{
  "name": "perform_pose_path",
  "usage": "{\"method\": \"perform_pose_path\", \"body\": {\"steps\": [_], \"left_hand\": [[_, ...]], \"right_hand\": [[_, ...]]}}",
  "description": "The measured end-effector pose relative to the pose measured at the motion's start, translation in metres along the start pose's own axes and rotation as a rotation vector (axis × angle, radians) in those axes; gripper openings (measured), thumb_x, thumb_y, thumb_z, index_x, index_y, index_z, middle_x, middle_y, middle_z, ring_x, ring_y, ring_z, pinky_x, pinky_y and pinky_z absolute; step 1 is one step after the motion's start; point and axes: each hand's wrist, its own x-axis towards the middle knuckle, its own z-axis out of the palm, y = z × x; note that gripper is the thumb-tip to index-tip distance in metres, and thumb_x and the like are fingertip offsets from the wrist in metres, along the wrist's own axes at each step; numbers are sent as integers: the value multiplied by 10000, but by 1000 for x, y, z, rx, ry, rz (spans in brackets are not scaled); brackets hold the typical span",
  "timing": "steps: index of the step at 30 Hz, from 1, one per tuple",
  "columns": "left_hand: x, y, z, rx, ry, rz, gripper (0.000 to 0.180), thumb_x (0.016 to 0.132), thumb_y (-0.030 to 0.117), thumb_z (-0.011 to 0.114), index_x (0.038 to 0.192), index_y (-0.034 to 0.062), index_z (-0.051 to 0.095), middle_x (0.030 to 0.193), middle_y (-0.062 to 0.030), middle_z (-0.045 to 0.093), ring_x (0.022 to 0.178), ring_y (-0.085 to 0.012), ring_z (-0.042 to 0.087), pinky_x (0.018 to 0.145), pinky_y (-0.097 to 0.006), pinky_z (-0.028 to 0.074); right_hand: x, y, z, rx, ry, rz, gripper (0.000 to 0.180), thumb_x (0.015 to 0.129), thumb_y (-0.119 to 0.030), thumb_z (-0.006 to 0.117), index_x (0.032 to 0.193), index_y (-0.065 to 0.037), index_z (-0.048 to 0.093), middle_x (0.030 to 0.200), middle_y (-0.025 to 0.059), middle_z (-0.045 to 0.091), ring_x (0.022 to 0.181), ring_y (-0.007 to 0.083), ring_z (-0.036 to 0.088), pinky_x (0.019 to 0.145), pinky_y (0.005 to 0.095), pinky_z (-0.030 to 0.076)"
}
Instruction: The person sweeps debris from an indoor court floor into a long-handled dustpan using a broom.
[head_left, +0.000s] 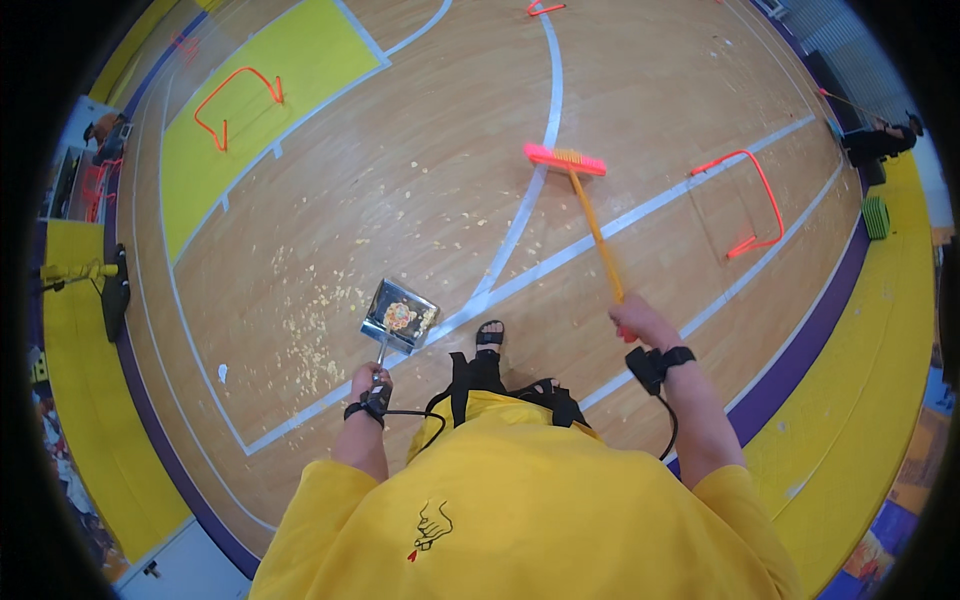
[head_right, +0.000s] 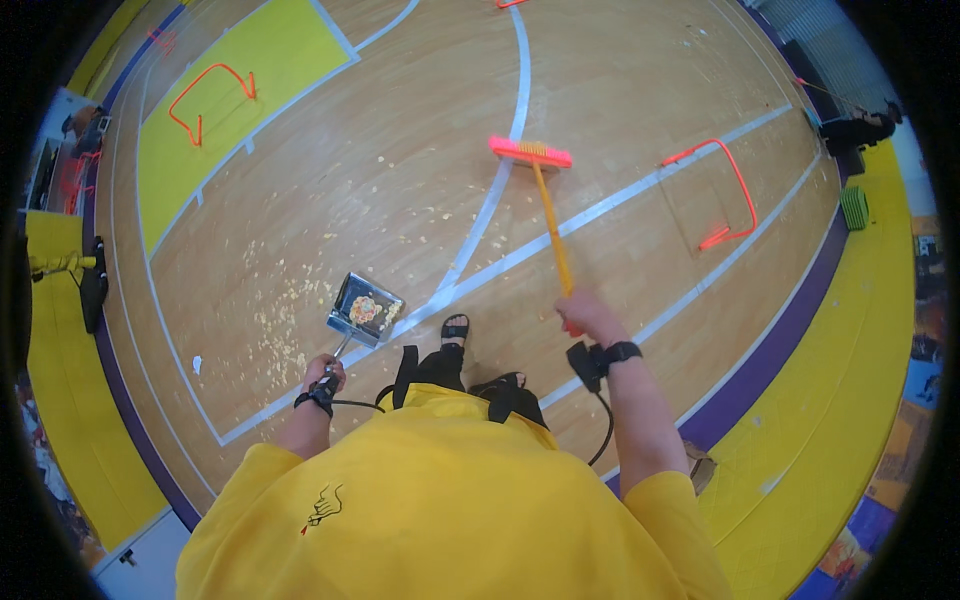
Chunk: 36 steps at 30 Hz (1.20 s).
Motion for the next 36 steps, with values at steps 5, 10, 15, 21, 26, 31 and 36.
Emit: {"method": "perform_pose_path", "body": {"steps": [5,10,15,21,26,31,36], "left_hand": [[10,7,-17,-201,-46,-18,107,763,123,402,723,32,360,522,-44,396,384,-112,378,322,-204,332],[0,-2,-12,-123,-139,9,100,754,114,422,752,34,363,517,-36,408,373,-103,388,322,-201,352],[16,-28,-60,50,95,172,151,759,160,421,669,46,382,478,-34,403,346,-137,410,320,-245,370],[-38,-82,-72,-382,81,127,164,770,161,430,646,57,397,494,-24,405,370,-103,388,337,-205,358],[-73,-133,-40,-817,121,169,145,768,143,417,683,30,383,491,-16,385,360,-95,357,322,-193,357],[-85,-195,-40,-1090,32,227,124,776,109,396,709,5,387,490,-17,378,364,-91,359,318,-172,351],[-91,-213,-40,-1151,74,127,141,785,122,402,700,11,380,498,-22,380,366,-93,351,320,-177,350]], "right_hand": [[-49,-12,32,-426,-259,62,204,700,-145,497,647,51,514,521,148,549,408,228,540,384,309,430],[-101,8,11,-697,-449,-49,255,715,-181,506,859,30,508,628,158,573,494,219,558,446,313,446],[-91,-44,-2,-450,-600,-69,363,704,-271,547,878,48,542,795,168,587,749,253,555,656,323,417],[-9,-112,-56,-368,-520,-26,152,694,-180,528,727,-38,488,462,33,442,340,102,423,310,234,311],[116,-202,-46,-538,-407,-260,183,673,-167,494,682,15,504,501,90,503,408,178,502,363,298,399],[213,-267,12,-506,-401,-335,186,671,-170,494,595,0,494,511,82,503,427,161,490,386,291,391],[215,-248,65,-799,-387,-459,288,691,-246,481,647,22,579,621,172,583,543,265,580,502,348,460]]}}
